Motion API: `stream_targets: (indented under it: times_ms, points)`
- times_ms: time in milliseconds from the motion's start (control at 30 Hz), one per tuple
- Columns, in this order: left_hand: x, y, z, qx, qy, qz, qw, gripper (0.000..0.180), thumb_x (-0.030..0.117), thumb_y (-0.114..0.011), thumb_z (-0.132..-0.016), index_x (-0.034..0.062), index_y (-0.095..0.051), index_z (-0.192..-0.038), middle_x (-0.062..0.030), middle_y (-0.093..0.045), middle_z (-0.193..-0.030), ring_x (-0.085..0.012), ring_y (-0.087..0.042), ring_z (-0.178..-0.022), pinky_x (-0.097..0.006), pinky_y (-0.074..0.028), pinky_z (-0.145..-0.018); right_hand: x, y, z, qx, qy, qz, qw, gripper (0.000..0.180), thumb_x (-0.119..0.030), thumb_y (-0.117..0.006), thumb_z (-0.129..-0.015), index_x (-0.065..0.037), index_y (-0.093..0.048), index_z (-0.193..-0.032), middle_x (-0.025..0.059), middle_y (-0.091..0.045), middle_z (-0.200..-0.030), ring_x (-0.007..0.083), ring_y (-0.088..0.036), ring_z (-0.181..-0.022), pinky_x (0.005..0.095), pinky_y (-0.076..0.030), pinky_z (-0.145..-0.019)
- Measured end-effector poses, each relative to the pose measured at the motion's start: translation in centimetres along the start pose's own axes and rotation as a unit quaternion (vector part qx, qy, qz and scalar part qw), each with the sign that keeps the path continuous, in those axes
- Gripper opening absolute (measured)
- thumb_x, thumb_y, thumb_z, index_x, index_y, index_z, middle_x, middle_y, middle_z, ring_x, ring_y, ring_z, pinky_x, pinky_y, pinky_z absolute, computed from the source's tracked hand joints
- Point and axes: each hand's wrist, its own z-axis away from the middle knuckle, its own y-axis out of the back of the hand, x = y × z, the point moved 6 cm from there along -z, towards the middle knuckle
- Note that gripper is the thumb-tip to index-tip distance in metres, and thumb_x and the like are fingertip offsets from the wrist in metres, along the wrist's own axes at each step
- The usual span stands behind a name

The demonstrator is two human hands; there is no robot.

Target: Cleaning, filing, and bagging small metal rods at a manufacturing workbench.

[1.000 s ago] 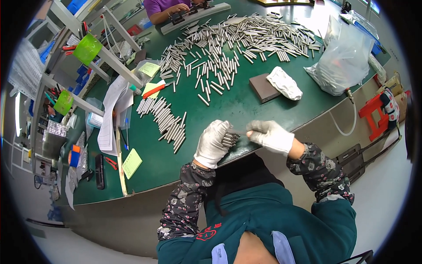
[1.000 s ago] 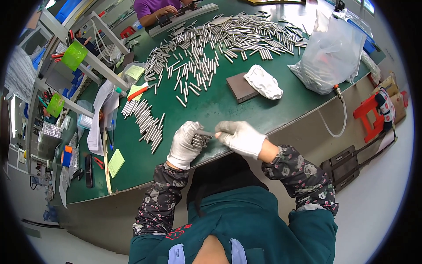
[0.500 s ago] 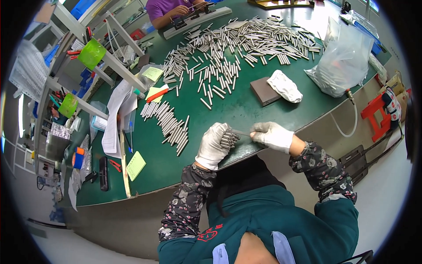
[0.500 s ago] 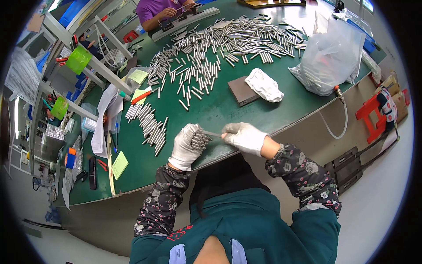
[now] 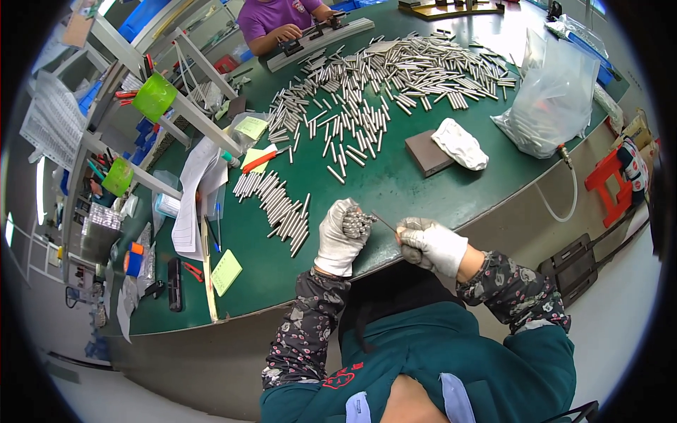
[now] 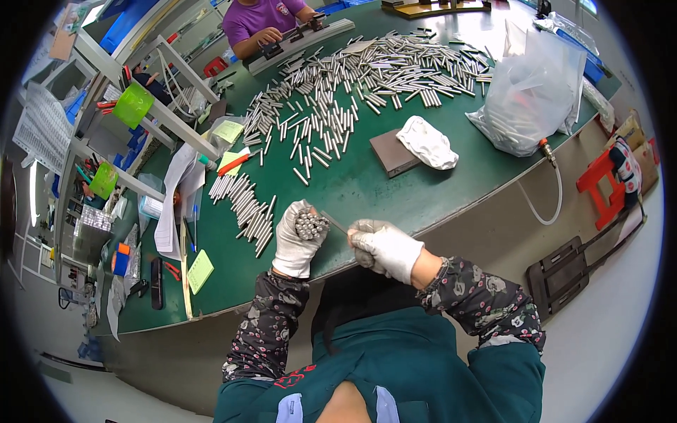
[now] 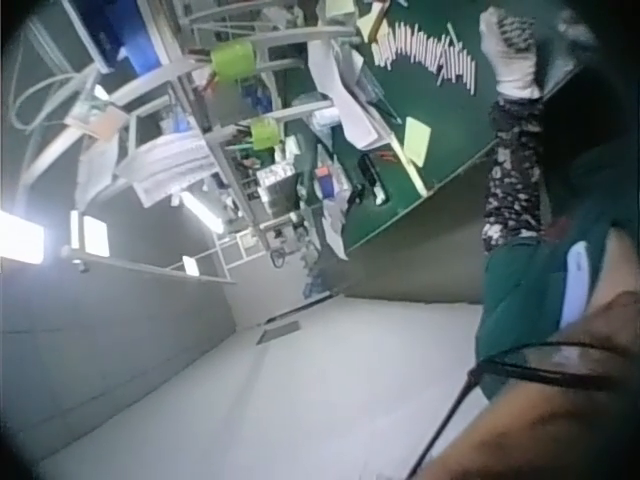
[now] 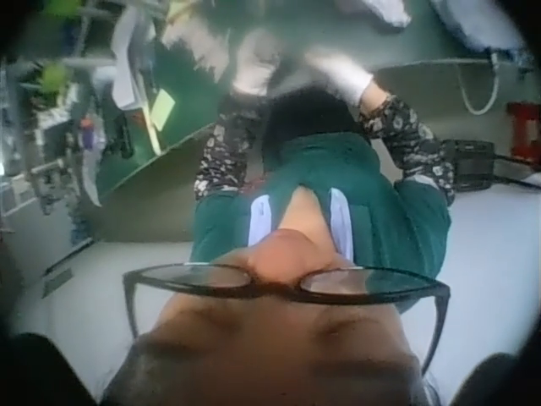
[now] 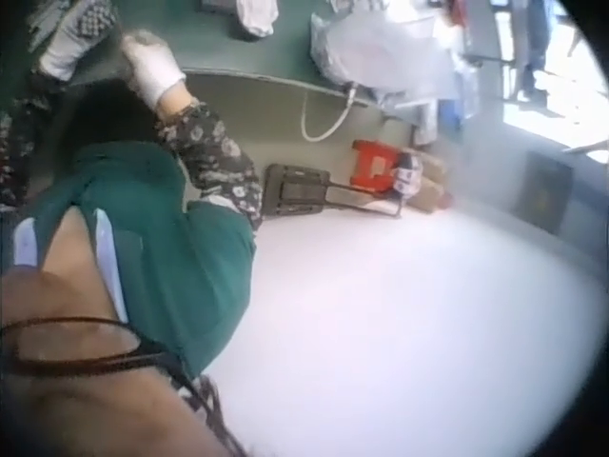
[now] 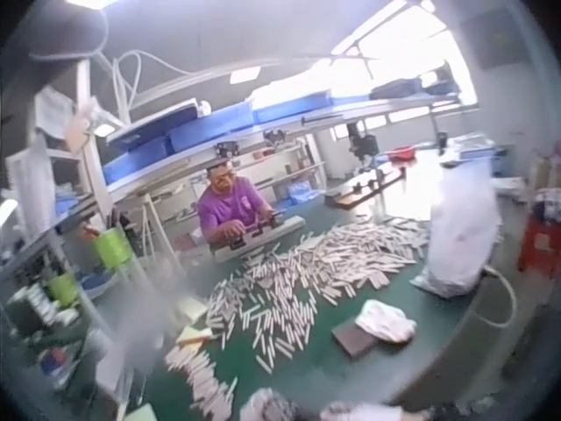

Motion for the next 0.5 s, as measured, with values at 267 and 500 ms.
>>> stream_targets:
  times_ms: [267,500]
  points:
    - [0.5,0.4,0.0,0.005,-0.053,-0.077,0.996,0.035,0.000,-0.068,-0.064,0.0052,-0.050,-0.093,-0.0026,-0.053,-0.081,-0.0120,-0.054,-0.070,-0.025,-0.046,-0.062,0.2,-2.6,-0.7,0.053,-0.003,0.042,0.998,0.015,-0.024,-0.044,-0.089,-0.011,-0.047,-0.081,-0.0010,-0.043,-0.052,0.0064,-0.034,-0.036,0.0194,-0.026,-0.032]
    - [-2.3,1.0,0.3,0.041,0.019,0.053,0.998,0.049,-0.008,-0.068,-0.065,0.0053,-0.045,-0.107,-0.0014,-0.054,-0.087,-0.0095,-0.056,-0.076,-0.022,-0.049,-0.070,1.9,-1.3,1.0,0.048,-0.026,-0.008,0.998,0.014,-0.023,-0.044,-0.089,-0.011,-0.046,-0.081,0.0009,-0.045,-0.053,0.0081,-0.036,-0.037,0.0213,-0.028,-0.033]
